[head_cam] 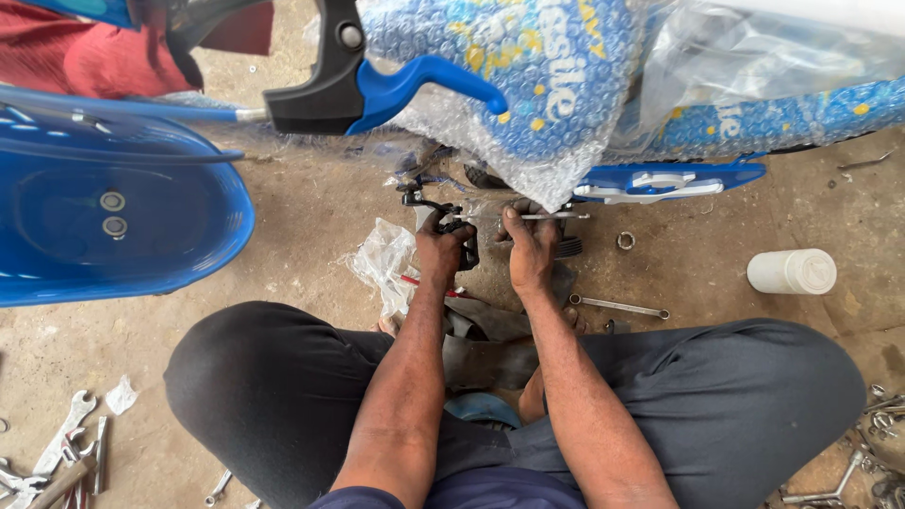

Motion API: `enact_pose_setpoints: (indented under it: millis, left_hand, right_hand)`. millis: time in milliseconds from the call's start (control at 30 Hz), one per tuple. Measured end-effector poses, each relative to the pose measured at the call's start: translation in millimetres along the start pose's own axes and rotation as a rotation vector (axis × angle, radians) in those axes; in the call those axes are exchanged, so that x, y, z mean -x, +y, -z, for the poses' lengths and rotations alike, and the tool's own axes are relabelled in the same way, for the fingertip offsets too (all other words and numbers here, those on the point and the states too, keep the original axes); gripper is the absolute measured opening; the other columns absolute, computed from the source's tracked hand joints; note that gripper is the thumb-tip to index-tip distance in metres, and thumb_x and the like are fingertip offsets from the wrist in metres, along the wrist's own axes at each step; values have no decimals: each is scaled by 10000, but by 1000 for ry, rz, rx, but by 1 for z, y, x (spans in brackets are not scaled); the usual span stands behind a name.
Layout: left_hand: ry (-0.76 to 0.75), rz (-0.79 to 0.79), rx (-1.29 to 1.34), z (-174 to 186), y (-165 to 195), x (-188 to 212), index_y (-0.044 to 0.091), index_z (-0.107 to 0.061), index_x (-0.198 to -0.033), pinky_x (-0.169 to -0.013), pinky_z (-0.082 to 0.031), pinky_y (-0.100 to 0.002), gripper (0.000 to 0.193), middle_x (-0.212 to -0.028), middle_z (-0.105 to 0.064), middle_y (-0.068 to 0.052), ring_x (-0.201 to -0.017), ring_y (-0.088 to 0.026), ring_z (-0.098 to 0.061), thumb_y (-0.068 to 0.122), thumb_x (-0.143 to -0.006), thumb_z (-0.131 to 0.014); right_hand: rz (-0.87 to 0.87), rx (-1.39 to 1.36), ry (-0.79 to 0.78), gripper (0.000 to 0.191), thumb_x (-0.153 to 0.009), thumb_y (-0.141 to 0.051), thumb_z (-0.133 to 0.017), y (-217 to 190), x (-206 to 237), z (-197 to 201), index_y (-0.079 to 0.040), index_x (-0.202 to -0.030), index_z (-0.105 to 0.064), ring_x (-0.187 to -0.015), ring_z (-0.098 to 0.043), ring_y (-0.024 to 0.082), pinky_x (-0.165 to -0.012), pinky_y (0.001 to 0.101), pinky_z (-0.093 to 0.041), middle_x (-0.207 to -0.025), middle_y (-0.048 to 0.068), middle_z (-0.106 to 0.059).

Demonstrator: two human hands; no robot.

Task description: The person assembles a blue children's bicycle by attaching the pedal crank to the bottom bracket using a wrench. The person then removes protective bubble wrap from the seat and frame, and adjusts the handlebars.

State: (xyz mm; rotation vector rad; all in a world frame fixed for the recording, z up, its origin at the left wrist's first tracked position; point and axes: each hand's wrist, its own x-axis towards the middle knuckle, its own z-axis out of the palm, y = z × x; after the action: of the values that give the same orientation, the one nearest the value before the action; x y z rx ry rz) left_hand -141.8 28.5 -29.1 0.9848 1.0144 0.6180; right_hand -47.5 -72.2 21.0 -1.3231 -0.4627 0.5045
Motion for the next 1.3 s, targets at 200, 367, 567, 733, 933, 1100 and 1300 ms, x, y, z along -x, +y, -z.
enact_pose_setpoints:
  millis: [200,367,567,733,933,1100,1300]
  left_hand:
    - [14,97,-36,4,8,3,18,-613,-1299,-637,-603,-344,568,-966,-758,-154,-754,-193,-714,26,-755,-779]
    - [59,-35,-145,8,-4,-1,-3,-687,-1078,-627,-538,-330,325,-923,-723,-102,-752,-176,-639,253,-890,-756]
    - [117,-258,-541,11,-11,14,2,-668,-1049,-608,-508,-337,353,-866,-690,-95,-712,-192,-591,263,-849,-794]
    - [75,-207,-432,12,-9,14,-1,-659,-1137,-600,-517,-328,380,-870,-704,-92,-705,-178,-613,190,-835,-789]
    - [-17,-106,-56,12,-6,-5,-4,-648,-1242,-591,-528,-316,457,-875,-720,-88,-696,-163,-640,103,-819,-782]
    - [-39,96,138,8,-1,-2,14,-623,-1343,-523,-515,-315,602,-831,-714,-100,-626,-156,-637,-6,-762,-780]
    - [-50,206,204,7,2,-3,55,-626,-1348,-491,-553,-357,624,-848,-699,-86,-622,-186,-634,-47,-754,-788]
  right_hand:
    - [119,571,-135,287,-971,-272,-697,-17,4,-36,-74,-1163,-618,-810,-706,153,-687,324,-629,-900,56,-696]
    - [379,1005,-346,325,-951,-317,-676,-23,13,-104,-50,-1136,-668,-830,-709,221,-669,361,-617,-1018,120,-719]
    - [323,1521,-736,255,-989,-138,-494,-9,12,-190,21,-1057,-682,-705,-685,257,-567,402,-585,-1018,210,-664]
    - [580,1457,-624,251,-857,-121,-517,-7,16,-195,12,-996,-680,-661,-671,238,-482,397,-564,-1064,209,-679]
    - [463,645,-235,287,-1037,-315,-580,-17,18,-119,-37,-1052,-646,-693,-675,147,-604,325,-589,-940,89,-701]
    - [56,-76,273,144,-1001,-183,-643,-5,-5,-39,-68,-1069,-592,-660,-577,119,-574,280,-451,-882,23,-679]
    - [-191,-564,639,222,-972,-286,-485,8,-24,32,-103,-901,-588,-475,-444,134,-482,332,-451,-688,36,-586]
